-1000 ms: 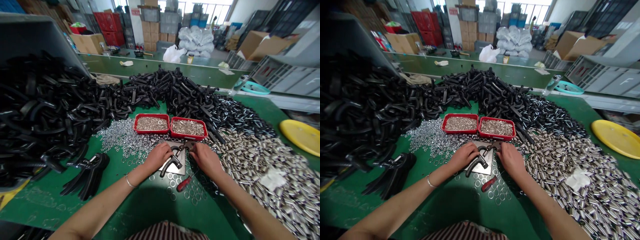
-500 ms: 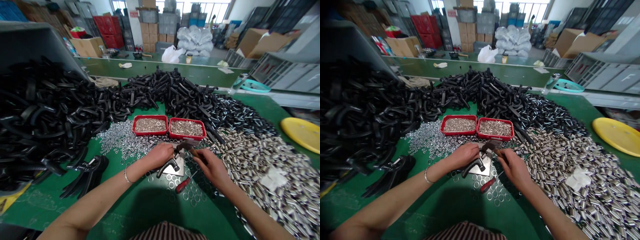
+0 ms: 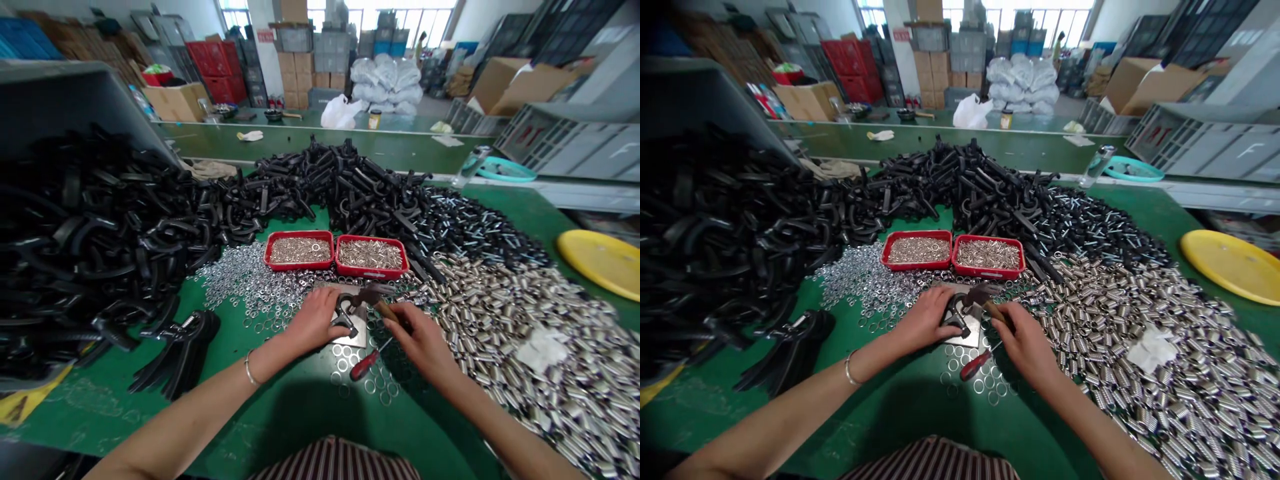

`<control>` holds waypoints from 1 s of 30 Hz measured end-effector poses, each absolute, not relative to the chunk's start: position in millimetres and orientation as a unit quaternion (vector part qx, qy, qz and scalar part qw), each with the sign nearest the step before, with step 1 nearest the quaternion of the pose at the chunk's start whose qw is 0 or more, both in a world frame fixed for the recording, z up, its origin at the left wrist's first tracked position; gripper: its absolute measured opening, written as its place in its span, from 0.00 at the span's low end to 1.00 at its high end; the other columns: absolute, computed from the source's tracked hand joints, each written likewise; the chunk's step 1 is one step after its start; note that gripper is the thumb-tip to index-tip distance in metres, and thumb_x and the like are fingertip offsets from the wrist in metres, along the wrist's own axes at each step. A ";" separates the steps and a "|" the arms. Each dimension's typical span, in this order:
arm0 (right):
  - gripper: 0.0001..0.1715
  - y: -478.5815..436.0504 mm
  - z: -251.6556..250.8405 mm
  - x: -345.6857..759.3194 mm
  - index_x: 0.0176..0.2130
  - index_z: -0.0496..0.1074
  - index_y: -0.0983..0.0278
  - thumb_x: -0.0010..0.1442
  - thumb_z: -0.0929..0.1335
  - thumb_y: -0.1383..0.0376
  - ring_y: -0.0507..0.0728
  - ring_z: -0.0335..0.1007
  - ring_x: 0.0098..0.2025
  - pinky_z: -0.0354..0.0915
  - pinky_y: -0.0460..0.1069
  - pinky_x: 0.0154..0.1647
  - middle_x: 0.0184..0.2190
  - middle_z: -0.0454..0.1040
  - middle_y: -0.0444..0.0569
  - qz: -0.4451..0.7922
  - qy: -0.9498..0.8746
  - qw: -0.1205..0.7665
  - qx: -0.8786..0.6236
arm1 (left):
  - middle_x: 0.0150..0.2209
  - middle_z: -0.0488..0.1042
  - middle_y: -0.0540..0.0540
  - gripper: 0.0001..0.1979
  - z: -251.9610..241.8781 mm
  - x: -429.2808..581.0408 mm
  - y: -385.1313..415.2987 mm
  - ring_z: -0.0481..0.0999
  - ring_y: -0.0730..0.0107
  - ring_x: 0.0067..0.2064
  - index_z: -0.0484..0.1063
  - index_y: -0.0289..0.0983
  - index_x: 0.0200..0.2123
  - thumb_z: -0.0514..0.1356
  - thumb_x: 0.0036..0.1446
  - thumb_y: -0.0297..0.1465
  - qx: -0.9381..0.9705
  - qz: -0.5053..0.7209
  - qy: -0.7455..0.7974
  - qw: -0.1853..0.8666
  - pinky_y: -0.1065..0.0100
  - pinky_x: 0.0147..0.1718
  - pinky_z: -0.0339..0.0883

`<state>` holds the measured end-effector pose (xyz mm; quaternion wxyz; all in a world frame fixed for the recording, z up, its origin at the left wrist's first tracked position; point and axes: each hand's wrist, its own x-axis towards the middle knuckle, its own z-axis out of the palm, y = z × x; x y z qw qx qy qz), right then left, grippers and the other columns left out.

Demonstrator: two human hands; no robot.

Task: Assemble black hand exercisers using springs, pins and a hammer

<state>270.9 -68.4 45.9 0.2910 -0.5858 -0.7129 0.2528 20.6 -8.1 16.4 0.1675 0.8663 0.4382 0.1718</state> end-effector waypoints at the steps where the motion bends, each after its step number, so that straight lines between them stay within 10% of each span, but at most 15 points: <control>1: 0.09 -70.5 46.5 267.9 0.45 0.69 0.60 0.67 0.64 0.60 0.58 0.71 0.38 0.66 0.51 0.40 0.39 0.75 0.51 0.245 -0.725 0.294 -0.572 | 0.58 0.66 0.32 0.39 10.2 20.7 -14.6 0.65 0.44 0.60 0.57 0.33 0.64 0.67 0.54 0.40 0.850 0.186 0.464 0.168 0.45 0.58 0.61; 8: 0.09 -56.4 58.0 245.7 0.42 0.71 0.61 0.67 0.61 0.64 0.57 0.72 0.36 0.64 0.50 0.37 0.38 0.76 0.52 0.227 -0.803 0.180 -0.521 | 0.62 0.62 0.27 0.50 -7.1 28.4 -28.6 0.62 0.43 0.64 0.36 0.32 0.70 0.66 0.55 0.32 0.820 0.203 0.505 0.178 0.42 0.61 0.57; 15: 0.16 -40.0 38.8 324.1 0.46 0.70 0.62 0.65 0.63 0.55 0.58 0.71 0.27 0.64 0.51 0.28 0.30 0.77 0.48 0.261 -0.670 0.223 -0.658 | 0.52 0.73 0.35 0.36 21.1 25.0 -20.3 0.73 0.48 0.54 0.56 0.37 0.65 0.65 0.55 0.33 0.782 0.237 0.504 0.280 0.46 0.54 0.67; 19: 0.16 -41.5 38.6 351.2 0.47 0.72 0.67 0.64 0.63 0.61 0.67 0.72 0.44 0.66 0.62 0.46 0.43 0.76 0.62 0.026 -0.737 0.172 -0.653 | 0.46 0.77 0.39 0.27 25.8 14.1 -7.3 0.78 0.57 0.47 0.61 0.37 0.60 0.61 0.60 0.36 0.687 0.282 0.511 0.432 0.54 0.48 0.71; 26: 0.19 -92.8 36.1 261.3 0.50 0.72 0.64 0.63 0.63 0.76 0.60 0.70 0.44 0.69 0.54 0.44 0.44 0.74 0.55 0.084 -0.892 0.051 -0.440 | 0.53 0.71 0.39 0.17 4.0 5.4 -20.1 0.68 0.53 0.57 0.67 0.37 0.53 0.59 0.62 0.35 0.781 0.256 0.530 0.209 0.49 0.59 0.60; 30: 0.27 -99.7 28.2 249.7 0.58 0.68 0.59 0.62 0.65 0.76 0.61 0.70 0.42 0.67 0.54 0.43 0.43 0.74 0.54 0.029 -0.899 0.009 -0.437 | 0.57 0.67 0.35 0.31 0.2 28.8 -34.4 0.64 0.48 0.59 0.63 0.35 0.58 0.65 0.56 0.42 0.802 0.220 0.523 0.188 0.48 0.59 0.58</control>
